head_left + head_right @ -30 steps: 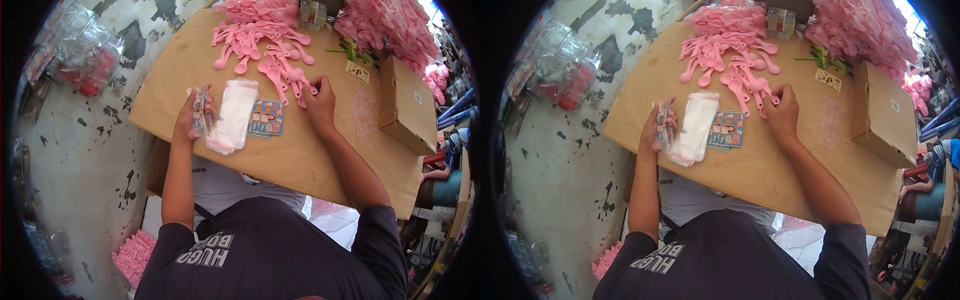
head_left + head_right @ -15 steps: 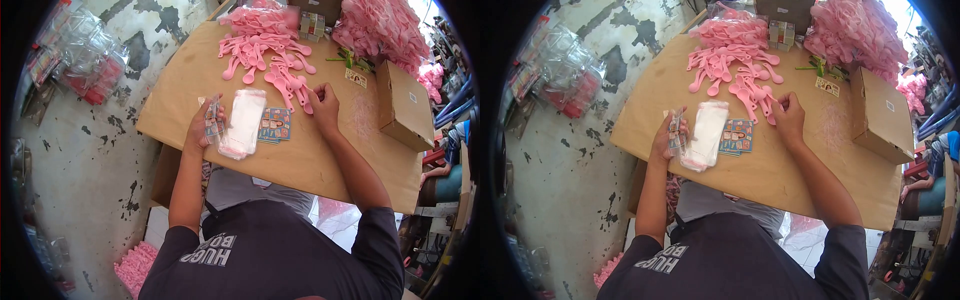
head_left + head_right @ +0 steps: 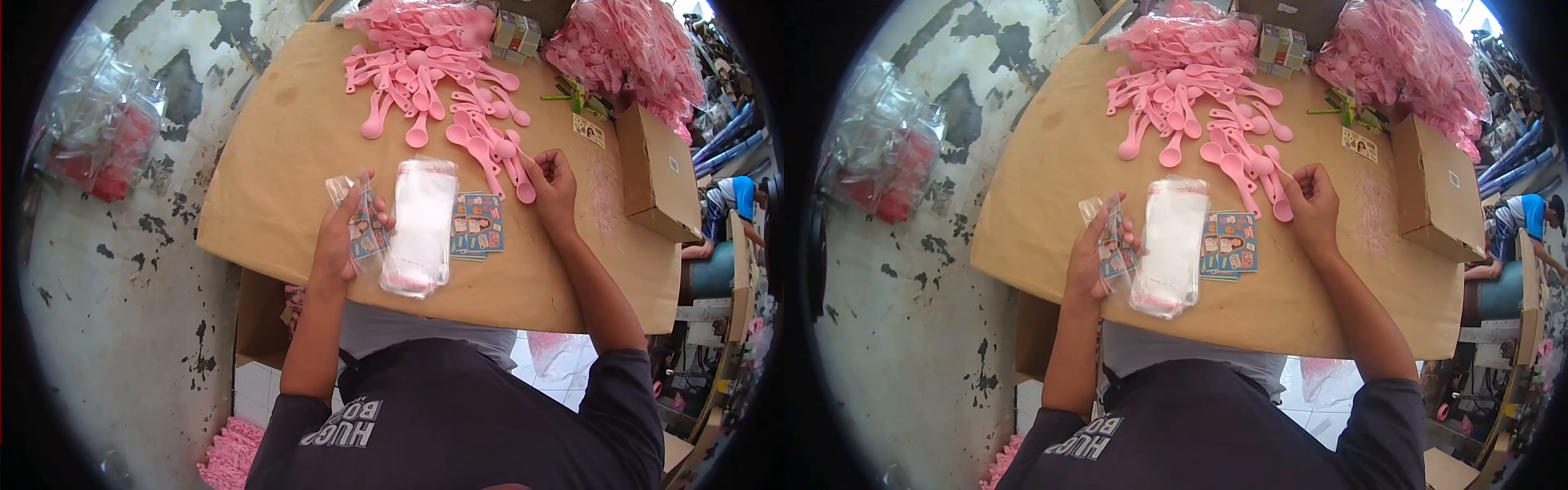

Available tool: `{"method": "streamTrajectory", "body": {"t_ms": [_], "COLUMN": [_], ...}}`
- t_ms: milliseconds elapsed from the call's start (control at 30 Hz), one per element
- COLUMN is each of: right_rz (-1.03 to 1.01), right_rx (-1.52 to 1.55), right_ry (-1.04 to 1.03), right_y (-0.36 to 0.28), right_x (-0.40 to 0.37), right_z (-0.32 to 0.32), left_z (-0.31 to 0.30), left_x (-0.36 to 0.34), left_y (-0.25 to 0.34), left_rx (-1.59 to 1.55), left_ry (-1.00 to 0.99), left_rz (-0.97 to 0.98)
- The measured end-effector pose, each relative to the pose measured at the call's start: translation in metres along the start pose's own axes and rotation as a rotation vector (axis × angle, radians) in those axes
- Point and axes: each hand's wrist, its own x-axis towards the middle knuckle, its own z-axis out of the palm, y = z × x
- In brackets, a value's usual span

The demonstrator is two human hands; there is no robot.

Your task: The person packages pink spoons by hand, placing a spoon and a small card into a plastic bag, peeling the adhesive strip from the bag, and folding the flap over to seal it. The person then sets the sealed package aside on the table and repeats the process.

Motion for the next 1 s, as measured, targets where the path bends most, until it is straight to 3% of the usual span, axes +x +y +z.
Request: {"method": "streamTrajectory", "body": {"t_ms": [467, 733, 767, 800, 1000], "right_rz": [0.089, 0.137, 0.215, 0.292, 0.184], "right_rx": [0.142, 0.239, 0.263, 0.287, 0.407], "right_ry": [-0.024, 0.046, 0.028, 0.010, -0.181], "right_y": [-0.003, -0.001, -0.002, -0.007, -0.095], "right_x": [0.000, 0.015, 0.022, 0.025, -0.039], "right_z": [-0.003, -0.012, -0.019, -0.025, -0.035], "left_z": [0.004, 0.006, 0.004, 0.001, 0.026], "left_x": [0.000, -0.001, -0.001, -0.003, -0.012], "left_y": [-0.001, -0.008, -0.008, -0.008, -0.002], "left_rx": [0.025, 0.018, 0.007, 0.032, -0.044], "left_ry": [0.018, 0.036, 0.032, 0.013, 0.056], "left_rz": [0.033, 0.133, 0.165, 0.201, 0.446]}}
